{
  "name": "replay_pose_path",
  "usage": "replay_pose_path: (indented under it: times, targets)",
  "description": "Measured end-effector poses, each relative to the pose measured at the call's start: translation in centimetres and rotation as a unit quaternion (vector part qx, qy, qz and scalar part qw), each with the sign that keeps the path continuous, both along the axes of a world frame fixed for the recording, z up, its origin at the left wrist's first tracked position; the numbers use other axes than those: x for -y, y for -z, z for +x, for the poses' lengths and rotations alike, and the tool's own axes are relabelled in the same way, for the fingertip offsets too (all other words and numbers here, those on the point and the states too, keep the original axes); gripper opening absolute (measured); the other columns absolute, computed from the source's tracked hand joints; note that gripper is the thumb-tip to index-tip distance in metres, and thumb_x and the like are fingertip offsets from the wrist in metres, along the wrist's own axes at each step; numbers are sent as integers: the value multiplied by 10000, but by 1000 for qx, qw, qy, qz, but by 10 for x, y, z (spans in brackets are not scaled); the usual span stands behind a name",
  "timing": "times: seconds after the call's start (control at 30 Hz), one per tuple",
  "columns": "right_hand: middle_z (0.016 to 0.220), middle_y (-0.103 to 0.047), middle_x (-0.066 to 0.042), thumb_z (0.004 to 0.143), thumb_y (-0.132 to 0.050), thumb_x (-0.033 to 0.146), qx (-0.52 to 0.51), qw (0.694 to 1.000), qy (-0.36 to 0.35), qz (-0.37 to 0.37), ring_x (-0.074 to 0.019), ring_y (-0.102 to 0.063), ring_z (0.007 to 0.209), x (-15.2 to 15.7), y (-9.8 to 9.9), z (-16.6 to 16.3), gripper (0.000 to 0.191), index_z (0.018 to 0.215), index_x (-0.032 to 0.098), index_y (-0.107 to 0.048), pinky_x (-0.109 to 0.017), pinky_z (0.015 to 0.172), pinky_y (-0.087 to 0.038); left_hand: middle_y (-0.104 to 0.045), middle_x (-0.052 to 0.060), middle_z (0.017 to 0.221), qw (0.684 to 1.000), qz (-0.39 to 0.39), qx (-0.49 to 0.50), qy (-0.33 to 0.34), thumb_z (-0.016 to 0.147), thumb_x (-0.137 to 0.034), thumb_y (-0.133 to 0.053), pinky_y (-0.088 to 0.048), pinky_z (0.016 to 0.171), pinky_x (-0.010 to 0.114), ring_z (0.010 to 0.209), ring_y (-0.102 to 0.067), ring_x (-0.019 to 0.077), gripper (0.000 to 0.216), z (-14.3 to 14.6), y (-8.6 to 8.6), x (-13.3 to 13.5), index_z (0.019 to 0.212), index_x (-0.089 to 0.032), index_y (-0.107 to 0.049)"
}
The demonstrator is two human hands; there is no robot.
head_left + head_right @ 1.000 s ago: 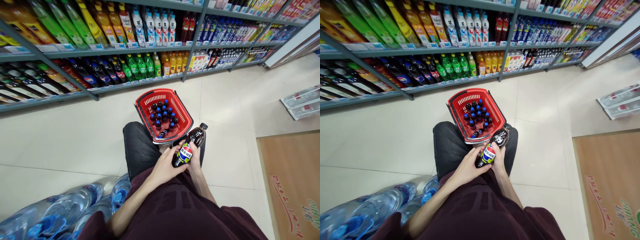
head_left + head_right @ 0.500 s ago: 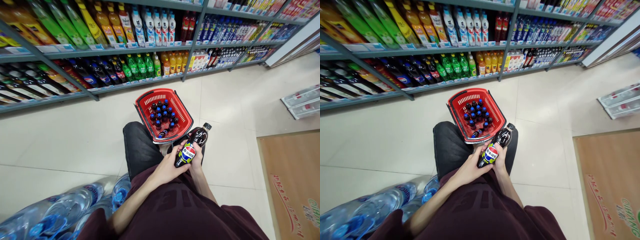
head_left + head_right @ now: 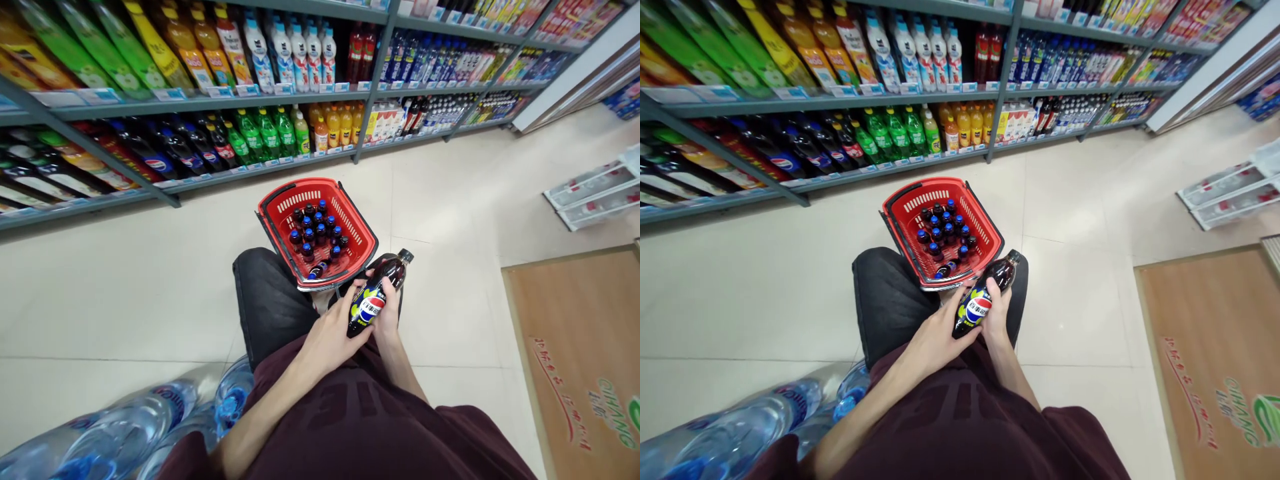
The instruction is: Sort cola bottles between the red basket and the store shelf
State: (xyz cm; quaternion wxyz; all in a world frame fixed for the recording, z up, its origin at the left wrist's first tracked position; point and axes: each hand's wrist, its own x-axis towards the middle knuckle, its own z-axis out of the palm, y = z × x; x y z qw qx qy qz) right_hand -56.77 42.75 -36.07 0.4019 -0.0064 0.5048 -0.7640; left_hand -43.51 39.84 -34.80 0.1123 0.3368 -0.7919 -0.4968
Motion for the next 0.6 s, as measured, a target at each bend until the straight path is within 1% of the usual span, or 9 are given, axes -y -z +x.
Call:
replay_pose_path:
  times: [0.1,0.2,0.27,0.37,0.43,0.47,0.53,0.6]
  targets:
    - [938,-735,6,702,-818,446,-2,1000,17,-17,-141,-731,758,3,-4,-4,488,1050,190,-591,-271,755,-612,-598,178,1432,998,-58,19,16,959,-361,-674,-518,1096,541,1357,-590,377,881,-3,7,-1,1678,-244,-179]
    - [944,-749,-9,747,-776,440,-1,999,4,-35,-140,-724,748,2,-5,-5,425,1047,187,-612,-288,755,-616,-601,171,1421,996,-74,25,31,965,-356,-680,-529,1082,535,1344,-597,375,914,-3,10,-2,1687,-263,-128]
    - [920,-759,-26,778,-739,431,-7,999,-8,-45,-146,-722,746,0,-5,-4,418,1092,178,-629,-299,764,-617,-610,165,1400,996,-80,26,36,969,-354,-683,-524,1091,537,1332,-604,372,927,-3,10,-2,1690,-265,-106]
    - [848,-757,-37,766,-727,442,-10,999,-17,-41,-162,-719,714,-1,-6,-2,511,1182,163,-627,-319,771,-619,-618,149,1367,994,-98,25,31,972,-360,-688,-549,1058,531,1273,-640,364,946,-1,11,-2,1693,-289,-79]
    - [902,-768,-43,742,-739,454,-13,999,-9,-41,-170,-728,717,0,-6,-2,606,1264,181,-596,-338,775,-624,-587,147,1405,992,-119,14,25,960,-355,-705,-568,1035,520,1262,-645,360,981,0,15,0,1692,-316,-53]
    - [973,-775,-49,735,-747,455,-18,999,-2,-45,-176,-740,743,1,-5,-2,656,1313,203,-568,-347,779,-627,-557,149,1446,990,-135,5,30,948,-327,-716,-567,1044,519,1292,-627,362,1006,1,18,0,1691,-327,-39]
    - [1115,-767,-59,728,-764,445,-28,998,19,-55,-194,-762,809,1,-3,-3,739,1394,251,-508,-364,785,-633,-479,156,1536,984,-173,-10,50,909,-209,-726,-538,1103,533,1390,-553,372,1064,3,26,1,1689,-343,-15]
    - [1164,-756,-56,732,-772,423,-35,997,39,-63,-192,-765,822,0,-2,-3,777,1434,279,-473,-366,789,-636,-422,161,1593,975,-212,-19,67,854,-72,-700,-503,1150,557,1461,-480,381,1119,6,36,-1,1687,-356,-9]
